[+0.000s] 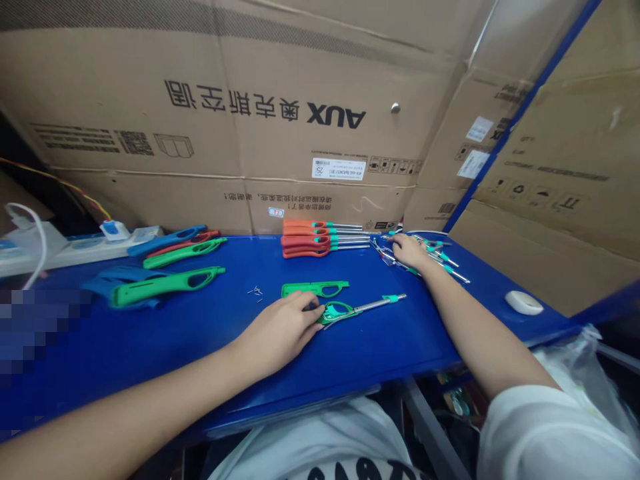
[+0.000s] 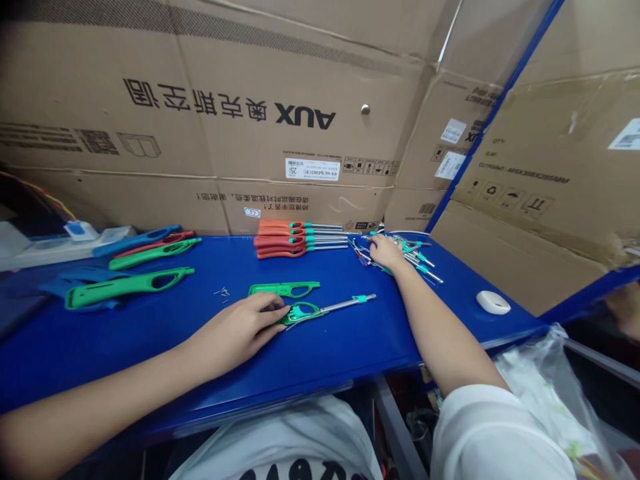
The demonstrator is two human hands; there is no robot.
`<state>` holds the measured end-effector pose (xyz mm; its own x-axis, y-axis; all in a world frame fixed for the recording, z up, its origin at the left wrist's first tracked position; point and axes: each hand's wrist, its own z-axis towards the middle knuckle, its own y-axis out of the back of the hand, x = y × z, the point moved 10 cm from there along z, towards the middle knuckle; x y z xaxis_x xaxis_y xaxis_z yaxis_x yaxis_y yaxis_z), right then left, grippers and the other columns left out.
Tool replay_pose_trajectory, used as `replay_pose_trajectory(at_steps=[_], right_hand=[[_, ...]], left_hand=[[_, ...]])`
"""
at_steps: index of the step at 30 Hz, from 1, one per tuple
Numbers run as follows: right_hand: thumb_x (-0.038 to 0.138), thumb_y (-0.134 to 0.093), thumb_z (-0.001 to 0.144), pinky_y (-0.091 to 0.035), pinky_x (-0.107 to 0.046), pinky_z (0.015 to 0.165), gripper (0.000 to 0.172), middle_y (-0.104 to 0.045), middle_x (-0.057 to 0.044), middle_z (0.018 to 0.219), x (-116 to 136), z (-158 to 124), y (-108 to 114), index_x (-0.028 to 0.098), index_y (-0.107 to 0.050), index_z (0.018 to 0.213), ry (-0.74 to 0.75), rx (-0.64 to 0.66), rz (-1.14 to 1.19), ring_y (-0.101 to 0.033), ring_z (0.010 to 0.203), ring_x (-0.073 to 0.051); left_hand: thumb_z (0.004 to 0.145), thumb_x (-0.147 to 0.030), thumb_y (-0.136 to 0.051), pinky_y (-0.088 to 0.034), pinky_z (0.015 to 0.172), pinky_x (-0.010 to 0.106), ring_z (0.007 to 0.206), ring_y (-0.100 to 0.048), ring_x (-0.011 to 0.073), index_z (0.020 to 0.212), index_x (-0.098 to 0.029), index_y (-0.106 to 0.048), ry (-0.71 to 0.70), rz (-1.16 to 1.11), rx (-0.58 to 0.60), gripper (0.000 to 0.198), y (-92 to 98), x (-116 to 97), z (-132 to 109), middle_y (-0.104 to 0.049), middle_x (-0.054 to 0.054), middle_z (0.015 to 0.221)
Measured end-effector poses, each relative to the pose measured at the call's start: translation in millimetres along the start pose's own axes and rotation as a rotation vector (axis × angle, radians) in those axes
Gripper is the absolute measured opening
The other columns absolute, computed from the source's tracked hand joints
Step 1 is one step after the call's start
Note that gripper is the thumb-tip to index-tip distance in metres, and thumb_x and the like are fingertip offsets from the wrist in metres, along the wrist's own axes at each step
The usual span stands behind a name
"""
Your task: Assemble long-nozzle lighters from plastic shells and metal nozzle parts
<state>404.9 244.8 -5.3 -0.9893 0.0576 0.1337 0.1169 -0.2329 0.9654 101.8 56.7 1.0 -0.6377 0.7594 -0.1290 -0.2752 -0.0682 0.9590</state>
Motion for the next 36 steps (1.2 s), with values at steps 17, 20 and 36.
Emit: replay_pose_trajectory(at_steps=[17,20,36], right_hand=[[0.02,-0.057,0.089,-0.036,-0.052,0.101,0.021,-0.074,-0.014,0.113,-17.7,-2.8,11.2,0.018,-0.076,0.097,-0.133,-0.042,0.032,-0.056,0.12,-0.034],[0.017,-0.057,0.087,-0.036,-0.056,0.102,0.019,-0.074,-0.017,0.111,-15.5,-5.7,21.4,0.016,-0.076,0.093,-0.151,-0.079,0.081,-0.055,0.122,-0.037],[0.035,-0.062,0.091,-0.045,-0.027,0.06,0.02,-0.067,-0.005,0.088,205.9,-162.1,45.3,0.017,-0.067,0.099,0.48,0.104,0.9,-0.055,0.068,-0.014]], left_hand=[[0.096,-0.021,-0.052,-0.058,0.094,0.041,0.106,-0.066,0.0272,0.13,-0.014,-0.068,0.017,-0.164,-0.016,0.038,5.5,6.5,-1.1,-0.069,0.014,0.113],[0.097,-0.022,-0.053,-0.058,0.094,0.039,0.105,-0.067,0.0261,0.13,-0.012,-0.068,0.031,-0.219,-0.034,0.037,4.8,11.9,0.6,-0.069,0.015,0.113],[0.085,-0.051,-0.072,-0.05,0.11,0.04,0.125,-0.064,0.0286,0.118,-0.016,-0.075,0.388,-1.314,-0.318,0.048,2.1,41.7,6.0,-0.071,0.007,0.13]])
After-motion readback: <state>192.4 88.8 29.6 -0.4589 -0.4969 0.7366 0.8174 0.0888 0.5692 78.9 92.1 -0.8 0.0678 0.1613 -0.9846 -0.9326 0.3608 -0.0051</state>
